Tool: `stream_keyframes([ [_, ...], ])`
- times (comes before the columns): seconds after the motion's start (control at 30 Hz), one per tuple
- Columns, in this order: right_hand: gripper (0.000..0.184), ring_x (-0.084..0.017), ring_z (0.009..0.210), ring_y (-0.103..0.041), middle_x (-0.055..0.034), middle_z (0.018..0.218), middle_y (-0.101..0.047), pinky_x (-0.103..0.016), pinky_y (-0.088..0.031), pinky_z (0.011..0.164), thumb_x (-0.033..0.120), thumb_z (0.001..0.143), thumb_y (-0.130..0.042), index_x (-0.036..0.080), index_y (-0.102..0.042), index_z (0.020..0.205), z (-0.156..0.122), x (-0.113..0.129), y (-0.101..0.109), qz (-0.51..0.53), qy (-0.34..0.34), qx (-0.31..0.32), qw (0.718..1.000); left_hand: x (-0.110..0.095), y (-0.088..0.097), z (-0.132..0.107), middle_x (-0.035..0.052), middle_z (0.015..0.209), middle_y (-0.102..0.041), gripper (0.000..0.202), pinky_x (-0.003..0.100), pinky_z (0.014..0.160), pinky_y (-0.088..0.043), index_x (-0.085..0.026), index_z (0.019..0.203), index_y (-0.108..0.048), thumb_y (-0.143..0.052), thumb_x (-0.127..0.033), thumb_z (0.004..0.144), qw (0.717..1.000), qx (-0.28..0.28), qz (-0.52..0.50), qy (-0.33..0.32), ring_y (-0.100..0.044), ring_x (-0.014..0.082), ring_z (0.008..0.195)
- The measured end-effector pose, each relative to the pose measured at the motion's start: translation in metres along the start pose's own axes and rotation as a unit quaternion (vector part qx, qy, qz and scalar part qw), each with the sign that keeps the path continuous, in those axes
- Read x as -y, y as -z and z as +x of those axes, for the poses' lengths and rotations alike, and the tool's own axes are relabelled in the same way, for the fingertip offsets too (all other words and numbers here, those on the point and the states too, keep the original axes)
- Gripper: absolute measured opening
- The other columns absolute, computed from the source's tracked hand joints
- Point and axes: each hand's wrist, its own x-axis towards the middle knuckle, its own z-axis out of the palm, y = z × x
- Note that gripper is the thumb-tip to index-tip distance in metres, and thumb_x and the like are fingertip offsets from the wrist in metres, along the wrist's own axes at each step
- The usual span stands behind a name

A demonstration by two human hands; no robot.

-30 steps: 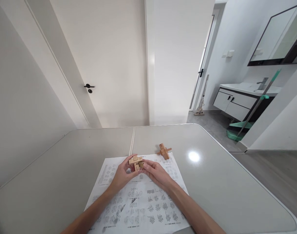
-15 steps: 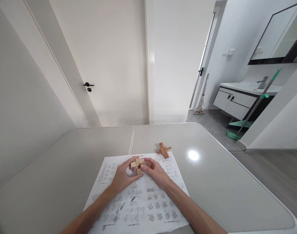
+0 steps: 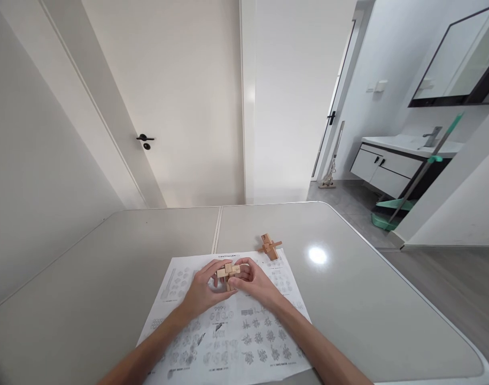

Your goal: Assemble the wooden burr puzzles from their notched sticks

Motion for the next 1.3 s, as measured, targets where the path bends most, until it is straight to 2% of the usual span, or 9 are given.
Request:
stream_keyframes([
  [0.07,0.046,-0.025,0.106,-0.070,-0.0068,0.111,-0.072,-0.040,-0.051,0.090,0.043,0.081,-0.082,0.025,-0.052,0.113,0.000,0.000,0.000,0.004,-0.001,0.009,1.000,0.001,0.000,-0.001,0.0045,0.114,-0.067,0.055,0.027,0.069,-0.056,-0.029,0.131,-0.060,-0.080,-0.040,0.081,1.000,0.008,-0.009,0.005,-0.062,0.0145,0.078],
  [0.23,0.049,-0.025,0.101,-0.070,-0.0060,0.106,-0.072,-0.039,-0.051,0.087,0.044,0.079,-0.084,0.025,-0.052,0.111,0.001,-0.003,-0.001,-0.005,0.006,-0.006,1.000,0.003,-0.002,-0.002,0.0042,0.117,-0.070,0.057,0.032,0.084,-0.058,-0.029,0.132,-0.059,-0.081,-0.035,0.079,1.000,-0.010,-0.023,0.007,-0.067,0.0187,0.091],
  [0.37,0.049,-0.026,0.102,-0.070,-0.0067,0.108,-0.073,-0.039,-0.051,0.088,0.049,0.081,-0.082,0.025,-0.054,0.114,0.002,-0.005,-0.004,0.011,0.010,-0.018,1.000,0.005,-0.003,-0.001,0.0016,0.102,-0.074,0.062,0.029,0.073,-0.060,-0.026,0.134,-0.058,-0.082,-0.036,0.079,0.998,-0.007,-0.054,0.027,-0.067,0.0149,0.074],
  [0.5,0.045,-0.026,0.106,-0.070,-0.0085,0.114,-0.073,-0.042,-0.048,0.097,0.054,0.090,-0.070,0.025,-0.053,0.121,0.001,-0.001,-0.004,0.034,0.005,0.000,0.999,0.005,-0.002,0.001,0.0023,0.105,-0.074,0.067,0.029,0.074,-0.060,-0.026,0.135,-0.058,-0.085,-0.037,0.075,0.998,-0.030,-0.047,0.033,-0.067,0.0149,0.074],
  [0.7,0.045,-0.026,0.101,-0.070,-0.0061,0.105,-0.074,-0.040,-0.050,0.091,0.052,0.085,-0.076,0.026,-0.055,0.116,-0.001,0.003,0.000,-0.010,-0.002,-0.025,1.000,0.005,0.000,-0.001,0.0005,0.104,-0.073,0.066,0.027,0.070,-0.059,-0.028,0.136,-0.058,-0.084,-0.034,0.076,0.999,-0.031,-0.014,0.010,-0.063,0.0116,0.067],
  [0.8,0.044,-0.024,0.101,-0.070,-0.0063,0.110,-0.074,-0.038,-0.050,0.090,0.049,0.085,-0.078,0.027,-0.055,0.115,-0.001,0.001,-0.001,-0.004,0.004,-0.001,1.000,0.006,-0.001,-0.002,0.0010,0.107,-0.073,0.062,0.027,0.070,-0.060,-0.028,0.135,-0.059,-0.083,-0.033,0.078,1.000,-0.021,-0.020,0.000,-0.064,0.0110,0.066],
  [0.97,0.047,-0.025,0.101,-0.070,-0.0066,0.108,-0.074,-0.040,-0.051,0.092,0.050,0.082,-0.081,0.026,-0.054,0.112,0.003,-0.004,-0.006,0.017,0.023,-0.005,1.000,0.007,-0.005,-0.001,-0.0017,0.089,-0.071,0.058,0.025,0.063,-0.058,-0.027,0.134,-0.059,-0.080,-0.033,0.080,0.999,-0.023,-0.032,0.012,-0.062,0.0107,0.061],
  [1.17,0.048,-0.026,0.094,-0.073,-0.0064,0.101,-0.075,-0.043,-0.052,0.092,0.066,0.090,-0.061,0.026,-0.055,0.117,0.001,0.004,-0.010,-0.045,0.038,-0.020,0.998,0.005,-0.002,0.003,0.0016,0.098,-0.073,0.066,0.031,0.076,-0.062,-0.025,0.136,-0.058,-0.084,-0.034,0.076,0.996,-0.023,-0.071,0.043,-0.068,0.0162,0.077],
  [1.3,0.044,-0.025,0.082,-0.070,-0.0044,0.090,-0.073,-0.040,-0.053,0.081,0.066,0.093,-0.056,0.027,-0.061,0.112,0.001,0.004,-0.009,-0.140,0.077,-0.058,0.986,0.003,0.003,0.003,0.0044,0.104,-0.073,0.069,0.035,0.082,-0.062,-0.022,0.138,-0.057,-0.084,-0.037,0.076,0.992,0.002,-0.108,0.058,-0.069,0.0194,0.086],
])
